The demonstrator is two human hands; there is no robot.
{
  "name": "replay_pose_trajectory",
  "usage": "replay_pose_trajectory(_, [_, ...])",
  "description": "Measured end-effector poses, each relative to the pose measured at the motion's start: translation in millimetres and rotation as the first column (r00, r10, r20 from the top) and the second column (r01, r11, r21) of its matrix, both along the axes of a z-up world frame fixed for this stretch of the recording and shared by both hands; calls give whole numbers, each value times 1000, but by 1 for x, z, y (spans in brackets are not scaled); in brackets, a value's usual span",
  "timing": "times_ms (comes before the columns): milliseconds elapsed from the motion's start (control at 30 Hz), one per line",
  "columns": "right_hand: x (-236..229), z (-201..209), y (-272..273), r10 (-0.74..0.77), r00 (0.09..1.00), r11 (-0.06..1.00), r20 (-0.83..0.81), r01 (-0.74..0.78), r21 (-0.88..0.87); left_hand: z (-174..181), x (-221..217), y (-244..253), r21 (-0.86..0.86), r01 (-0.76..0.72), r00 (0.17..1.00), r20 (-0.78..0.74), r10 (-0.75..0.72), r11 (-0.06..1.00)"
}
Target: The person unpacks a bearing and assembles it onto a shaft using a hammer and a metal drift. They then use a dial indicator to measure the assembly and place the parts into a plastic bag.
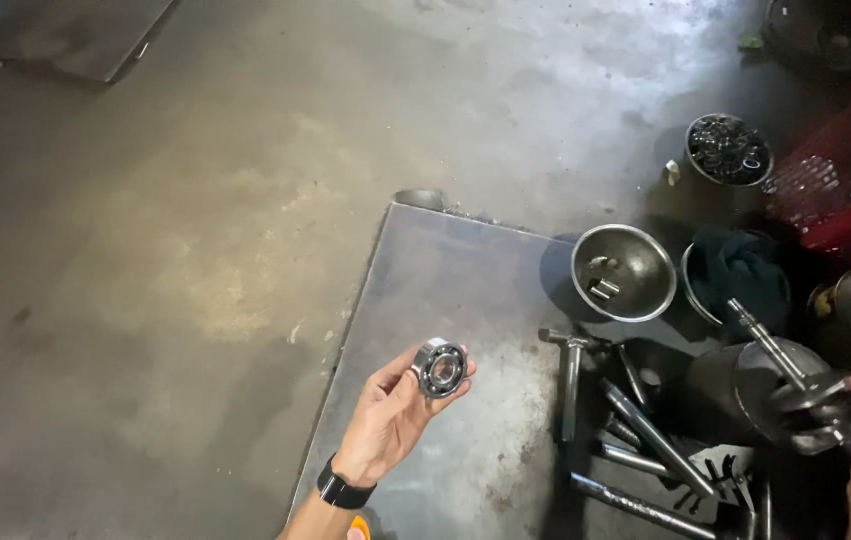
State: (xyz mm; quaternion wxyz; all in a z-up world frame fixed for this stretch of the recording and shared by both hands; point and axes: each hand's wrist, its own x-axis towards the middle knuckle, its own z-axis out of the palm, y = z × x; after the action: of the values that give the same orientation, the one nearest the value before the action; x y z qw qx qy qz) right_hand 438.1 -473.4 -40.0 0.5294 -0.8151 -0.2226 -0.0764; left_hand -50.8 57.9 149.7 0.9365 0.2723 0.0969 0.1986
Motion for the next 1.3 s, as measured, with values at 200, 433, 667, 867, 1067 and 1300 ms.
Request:
replay_pose_trajectory(200, [-74, 68, 47, 124, 992, 967, -11, -118, 225, 11, -17, -3, -45, -1, 999, 44, 3, 999])
replay_pose_trajectory(433, [-298, 261, 237, 189, 982, 872, 17, -175, 457, 8, -4, -19, -68, -45, 995, 84, 50, 997])
replay_pose_trajectory(667, [-336, 265, 289, 280, 956, 755, -81, -167, 634, 13, 9, -28, -76, -82, 994, 59, 87, 994])
replay_pose_trajectory(867, [-339, 256, 309, 317, 934, 709, -166, -116, 696, -3, 33, -62, 349, -40, 997, 76, 15, 936])
replay_pose_trajectory(1067, [-324, 282, 311, 488, 847, 461, -211, -45, 886, 29, 63, -91, 650, -117, 987, 159, 16, 751])
replay_pose_trajectory(1300, [-306, 321, 286, 643, 753, 259, -140, -42, 965, 63, 79, -104, 818, -113, 979, 189, -77, 564])
